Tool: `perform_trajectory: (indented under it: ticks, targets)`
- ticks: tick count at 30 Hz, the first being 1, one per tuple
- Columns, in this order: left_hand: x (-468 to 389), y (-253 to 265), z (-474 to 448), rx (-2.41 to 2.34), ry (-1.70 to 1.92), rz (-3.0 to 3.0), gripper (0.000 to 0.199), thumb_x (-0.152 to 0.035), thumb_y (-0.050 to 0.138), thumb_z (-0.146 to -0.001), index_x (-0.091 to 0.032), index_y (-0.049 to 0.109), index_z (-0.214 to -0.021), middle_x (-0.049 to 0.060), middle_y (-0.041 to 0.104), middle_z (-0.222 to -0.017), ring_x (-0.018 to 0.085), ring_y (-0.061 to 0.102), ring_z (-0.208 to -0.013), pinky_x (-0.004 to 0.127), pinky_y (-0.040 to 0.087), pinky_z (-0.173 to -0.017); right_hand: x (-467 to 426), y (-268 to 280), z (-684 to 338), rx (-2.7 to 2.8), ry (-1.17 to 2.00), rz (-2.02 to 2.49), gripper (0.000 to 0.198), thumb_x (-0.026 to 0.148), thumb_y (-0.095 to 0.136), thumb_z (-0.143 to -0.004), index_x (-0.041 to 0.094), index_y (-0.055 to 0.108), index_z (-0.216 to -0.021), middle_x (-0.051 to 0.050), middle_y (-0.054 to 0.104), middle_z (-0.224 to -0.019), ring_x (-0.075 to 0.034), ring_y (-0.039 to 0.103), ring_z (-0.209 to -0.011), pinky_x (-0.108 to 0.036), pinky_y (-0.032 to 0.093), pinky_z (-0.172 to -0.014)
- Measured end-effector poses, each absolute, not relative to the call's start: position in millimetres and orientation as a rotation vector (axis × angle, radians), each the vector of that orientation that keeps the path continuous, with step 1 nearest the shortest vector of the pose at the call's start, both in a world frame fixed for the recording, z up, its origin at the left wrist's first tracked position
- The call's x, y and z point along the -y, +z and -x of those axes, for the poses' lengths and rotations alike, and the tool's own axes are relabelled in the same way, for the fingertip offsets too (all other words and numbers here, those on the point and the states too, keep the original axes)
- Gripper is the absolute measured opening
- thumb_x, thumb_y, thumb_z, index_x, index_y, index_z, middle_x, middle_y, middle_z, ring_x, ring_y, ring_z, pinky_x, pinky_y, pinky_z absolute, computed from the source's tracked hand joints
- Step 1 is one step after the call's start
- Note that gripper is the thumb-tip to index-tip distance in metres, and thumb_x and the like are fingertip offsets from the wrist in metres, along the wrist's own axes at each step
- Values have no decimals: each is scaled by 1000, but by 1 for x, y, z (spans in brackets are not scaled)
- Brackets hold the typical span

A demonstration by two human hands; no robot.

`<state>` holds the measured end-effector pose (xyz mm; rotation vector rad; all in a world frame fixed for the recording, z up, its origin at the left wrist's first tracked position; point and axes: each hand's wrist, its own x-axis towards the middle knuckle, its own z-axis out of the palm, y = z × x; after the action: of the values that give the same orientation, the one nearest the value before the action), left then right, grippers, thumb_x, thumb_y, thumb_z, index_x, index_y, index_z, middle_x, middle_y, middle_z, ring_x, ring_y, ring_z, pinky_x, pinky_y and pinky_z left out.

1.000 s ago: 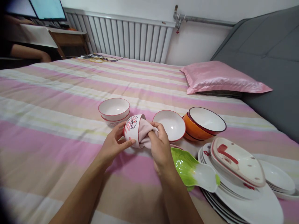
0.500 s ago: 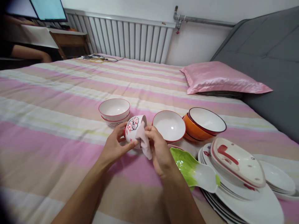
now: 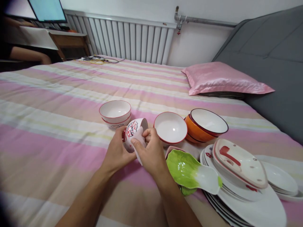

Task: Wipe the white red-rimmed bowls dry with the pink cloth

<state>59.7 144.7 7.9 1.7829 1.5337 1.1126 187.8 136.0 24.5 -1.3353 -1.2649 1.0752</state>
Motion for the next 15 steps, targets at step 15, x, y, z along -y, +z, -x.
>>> perform_trajectory:
  ticks: [15]
  targets:
    - [-135,8,-71,-1582,1035,-2089,82,-38,67,-59,-13,33,-130,18,53,-124,33,55,-113,45,49,-88,-141,27,-194,874,1180,1176,41,39,76,-66,23,41,-83,5,60,-66,-12,57,-56,-24,46,-53]
